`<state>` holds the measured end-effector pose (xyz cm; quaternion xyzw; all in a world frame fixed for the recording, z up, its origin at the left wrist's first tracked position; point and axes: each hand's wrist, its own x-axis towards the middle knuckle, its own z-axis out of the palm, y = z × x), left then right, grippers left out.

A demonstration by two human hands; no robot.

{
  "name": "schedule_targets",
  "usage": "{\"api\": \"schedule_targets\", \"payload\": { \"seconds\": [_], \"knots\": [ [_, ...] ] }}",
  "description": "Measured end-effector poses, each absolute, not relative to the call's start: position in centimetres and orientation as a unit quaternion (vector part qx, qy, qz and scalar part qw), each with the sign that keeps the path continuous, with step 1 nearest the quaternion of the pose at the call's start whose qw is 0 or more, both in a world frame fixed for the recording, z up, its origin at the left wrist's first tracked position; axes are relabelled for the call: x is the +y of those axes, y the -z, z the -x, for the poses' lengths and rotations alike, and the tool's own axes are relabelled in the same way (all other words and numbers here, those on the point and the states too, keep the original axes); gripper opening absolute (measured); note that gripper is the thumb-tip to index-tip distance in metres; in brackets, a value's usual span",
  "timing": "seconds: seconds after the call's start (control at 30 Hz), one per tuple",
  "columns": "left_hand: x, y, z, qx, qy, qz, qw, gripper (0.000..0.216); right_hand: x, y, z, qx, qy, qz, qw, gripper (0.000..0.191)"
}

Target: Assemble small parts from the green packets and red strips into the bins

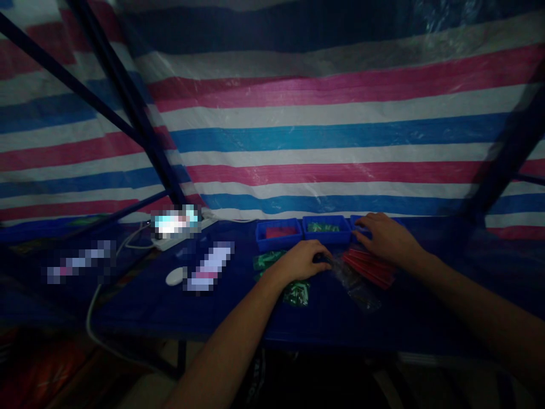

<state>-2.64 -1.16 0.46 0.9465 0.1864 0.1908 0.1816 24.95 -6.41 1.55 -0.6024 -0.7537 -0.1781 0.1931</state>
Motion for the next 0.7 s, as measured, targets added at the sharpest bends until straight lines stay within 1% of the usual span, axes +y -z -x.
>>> {"api": "schedule_targets", "payload": {
  "seconds": [0.1, 0.2, 0.3, 0.43, 0.57, 0.6, 0.7],
  "knots": [
    [-0.9, -0.6, 2.9, 0.212, -0.194, -0.942, 0.176, 0.014, -6.4, -1.6, -25.0, -0.752, 0.181, 0.601, 0.203, 0.032],
    [-0.9, -1.0, 3.0, 0.238, -0.193, -0.933, 0.188, 0.013, -6.4, -1.8, -24.9, -0.751, 0.183, 0.595, 0.22, 0.031],
    [-1.1, -1.6, 3.0, 0.268, -0.22, -0.914, 0.209, 0.014, -6.7, -2.4, -24.4, -0.758, 0.166, 0.572, 0.266, 0.03],
    [-1.7, -2.4, 2.8, 0.284, -0.282, -0.891, 0.216, 0.016, -7.7, -3.3, -22.8, -0.784, 0.066, 0.507, 0.352, 0.028],
    [-2.4, -2.8, 2.5, 0.271, -0.317, -0.885, 0.206, 0.015, -8.8, -3.5, -20.7, -0.828, -0.035, 0.436, 0.352, 0.037],
    [-2.5, -2.9, 2.5, 0.263, -0.318, -0.888, 0.205, 0.013, -9.0, -3.3, -20.3, -0.829, -0.052, 0.43, 0.354, 0.037],
    [-2.8, -3.0, 2.4, 0.236, -0.315, -0.897, 0.199, 0.01, -9.0, -2.8, -19.5, -0.815, -0.087, 0.432, 0.377, 0.025]
  ]
}}
